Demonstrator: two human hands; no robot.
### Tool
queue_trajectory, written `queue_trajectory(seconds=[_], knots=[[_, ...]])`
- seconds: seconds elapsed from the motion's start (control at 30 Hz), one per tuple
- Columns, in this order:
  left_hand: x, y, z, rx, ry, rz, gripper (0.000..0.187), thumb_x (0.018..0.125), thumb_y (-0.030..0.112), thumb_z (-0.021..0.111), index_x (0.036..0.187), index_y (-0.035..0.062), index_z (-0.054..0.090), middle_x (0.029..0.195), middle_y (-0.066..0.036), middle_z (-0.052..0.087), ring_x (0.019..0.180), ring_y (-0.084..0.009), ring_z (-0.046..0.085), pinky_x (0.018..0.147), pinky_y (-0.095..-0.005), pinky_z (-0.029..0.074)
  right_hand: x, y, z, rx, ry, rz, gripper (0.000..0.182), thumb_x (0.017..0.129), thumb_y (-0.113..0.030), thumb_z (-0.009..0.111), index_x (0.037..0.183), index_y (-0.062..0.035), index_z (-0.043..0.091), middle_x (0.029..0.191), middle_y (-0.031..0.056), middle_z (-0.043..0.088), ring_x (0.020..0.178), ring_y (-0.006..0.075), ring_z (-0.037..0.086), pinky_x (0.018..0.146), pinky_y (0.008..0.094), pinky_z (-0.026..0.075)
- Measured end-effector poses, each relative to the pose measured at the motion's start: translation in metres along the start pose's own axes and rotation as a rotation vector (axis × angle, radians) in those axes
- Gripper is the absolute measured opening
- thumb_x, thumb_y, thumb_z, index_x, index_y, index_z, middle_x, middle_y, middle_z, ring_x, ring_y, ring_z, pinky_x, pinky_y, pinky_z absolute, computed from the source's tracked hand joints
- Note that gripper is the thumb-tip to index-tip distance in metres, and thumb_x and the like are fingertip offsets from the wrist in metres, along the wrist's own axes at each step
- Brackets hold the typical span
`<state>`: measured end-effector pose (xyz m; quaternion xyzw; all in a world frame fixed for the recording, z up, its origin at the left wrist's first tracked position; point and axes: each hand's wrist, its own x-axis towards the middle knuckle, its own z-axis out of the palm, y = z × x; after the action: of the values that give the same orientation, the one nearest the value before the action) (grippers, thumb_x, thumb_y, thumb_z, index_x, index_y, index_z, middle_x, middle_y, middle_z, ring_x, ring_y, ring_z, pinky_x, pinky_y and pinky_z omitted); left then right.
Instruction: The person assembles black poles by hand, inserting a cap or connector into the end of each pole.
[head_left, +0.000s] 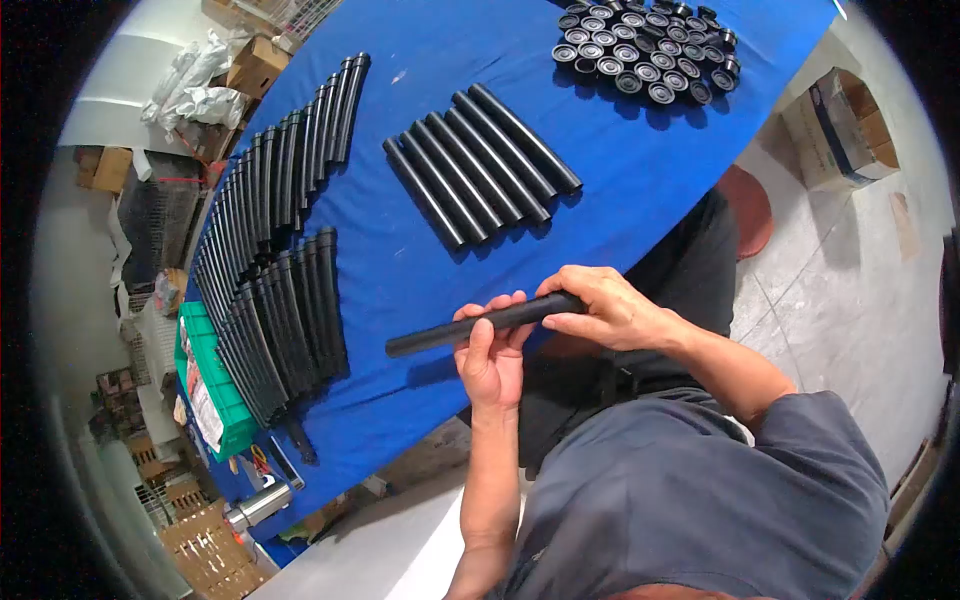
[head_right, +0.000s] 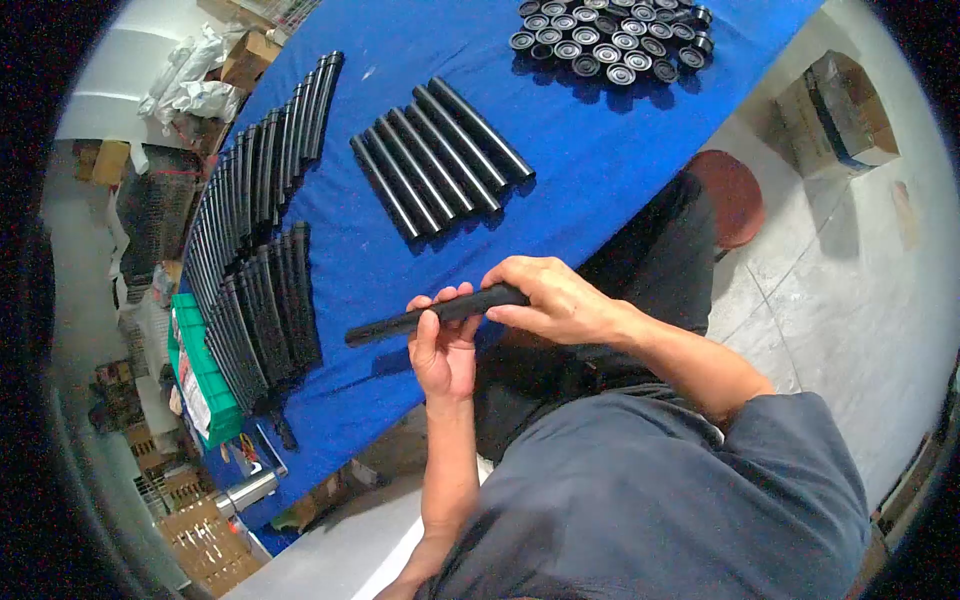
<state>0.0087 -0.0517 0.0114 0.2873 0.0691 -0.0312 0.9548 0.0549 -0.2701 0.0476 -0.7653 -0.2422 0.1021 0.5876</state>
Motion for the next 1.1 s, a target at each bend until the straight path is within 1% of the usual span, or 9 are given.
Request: queue_trajectory(seconds=[0.1,0.23,0.5,0.6,0.7,0.8,0.9,1.0,1.1], knots=[[0.0,0.0,-0.002,0.023,-0.038,-0.011,0.025,0.103,0.012,0.06,0.128,0.009,0.06,0.131,-0.019,0.067,0.129,-0.0384,0.06,0.105,-0.0566,0.055,-0.002,0.0,0.003,-0.044,0.041,-0.054,0.035,0.088,-0.016,0.074,0.116,0.0017,0.063,0.102,0.021,0.067,0.097,0.0396,0.067,0.083,0.0458,0.053],[0.001,0.003,-0.01,-0.025,-0.097,-0.046,0.032,0.099,0.005,0.065,0.13,0.0071,0.058,0.136,-0.022,0.063,0.133,-0.0397,0.057,0.108,-0.0584,0.052,-0.006,-0.008,0.002,-0.059,0.03,-0.1,0.035,0.09,-0.017,0.074,0.118,0.0003,0.062,0.102,0.0195,0.065,0.096,0.0384,0.066,0.082,0.0459,0.053],[0.003,0.003,-0.012,-0.093,-0.116,-0.07,0.031,0.095,-0.001,0.066,0.124,0.0069,0.056,0.13,-0.022,0.065,0.131,-0.0405,0.058,0.109,-0.0589,0.052,-0.007,-0.012,0.0,0.002,0.027,-0.051,0.041,0.089,-0.023,0.077,0.121,-0.0005,0.062,0.1,0.0176,0.065,0.095,0.0352,0.066,0.081,0.0439,0.053],[0.003,0.004,-0.012,-0.15,-0.165,-0.064,0.033,0.094,-0.001,0.067,0.124,0.0072,0.057,0.131,-0.022,0.064,0.132,-0.0404,0.057,0.11,-0.0591,0.05,-0.006,-0.016,0.004,0.135,0.095,0.049,0.041,0.09,-0.023,0.077,0.12,-0.0006,0.062,0.099,0.0178,0.065,0.096,0.0351,0.066,0.081,0.0438,0.053],[0.004,0.004,-0.01,-0.117,-0.141,-0.048,0.033,0.094,-0.001,0.068,0.123,0.0074,0.056,0.131,-0.023,0.064,0.133,-0.0403,0.056,0.111,-0.0592,0.049,-0.004,-0.032,-0.006,0.342,-0.101,0.481,0.038,0.091,-0.023,0.075,0.119,-0.0009,0.062,0.1,0.0184,0.065,0.095,0.035,0.066,0.08,0.0431,0.053],[0.004,0.007,0.0,-0.206,-0.059,-0.117,0.03,0.093,-0.001,0.069,0.119,0.0073,0.056,0.131,-0.023,0.065,0.132,-0.0404,0.057,0.111,-0.0597,0.049,-0.01,-0.014,0.007,-0.04,0.088,-0.075,0.036,0.092,-0.022,0.074,0.118,-0.0013,0.063,0.099,0.0182,0.065,0.092,0.0341,0.067,0.079,0.0423,0.053],[0.003,0.006,-0.014,-0.184,-0.141,-0.112,0.029,0.093,-0.001,0.069,0.117,0.0072,0.056,0.129,-0.023,0.065,0.131,-0.0405,0.058,0.11,-0.0598,0.05,-0.01,-0.016,0.005,-0.047,0.068,-0.084,0.035,0.092,-0.021,0.074,0.118,-0.001,0.062,0.099,0.0179,0.066,0.092,0.0344,0.067,0.08,0.0422,0.053],[0.004,0.006,-0.018,-0.173,-0.189,-0.109,0.032,0.093,-0.001,0.068,0.121,0.0074,0.055,0.128,-0.021,0.066,0.133,-0.0396,0.057,0.112,-0.0577,0.049,-0.008,-0.025,0.001,0.054,-0.009,0.047,0.036,0.092,-0.021,0.073,0.119,-0.0002,0.061,0.099,0.0178,0.066,0.095,0.0358,0.066,0.081,0.0427,0.053],[0.002,0.005,-0.018,-0.165,-0.185,-0.115,0.032,0.092,-0.002,0.069,0.119,0.0072,0.054,0.127,-0.021,0.067,0.131,-0.0395,0.058,0.111,-0.0579,0.05,-0.008,-0.029,-0.002,0.048,-0.052,0.077,0.036,0.093,-0.022,0.072,0.119,0.0005,0.061,0.1,0.0183,0.066,0.095,0.0364,0.066,0.081,0.0426,0.053]])
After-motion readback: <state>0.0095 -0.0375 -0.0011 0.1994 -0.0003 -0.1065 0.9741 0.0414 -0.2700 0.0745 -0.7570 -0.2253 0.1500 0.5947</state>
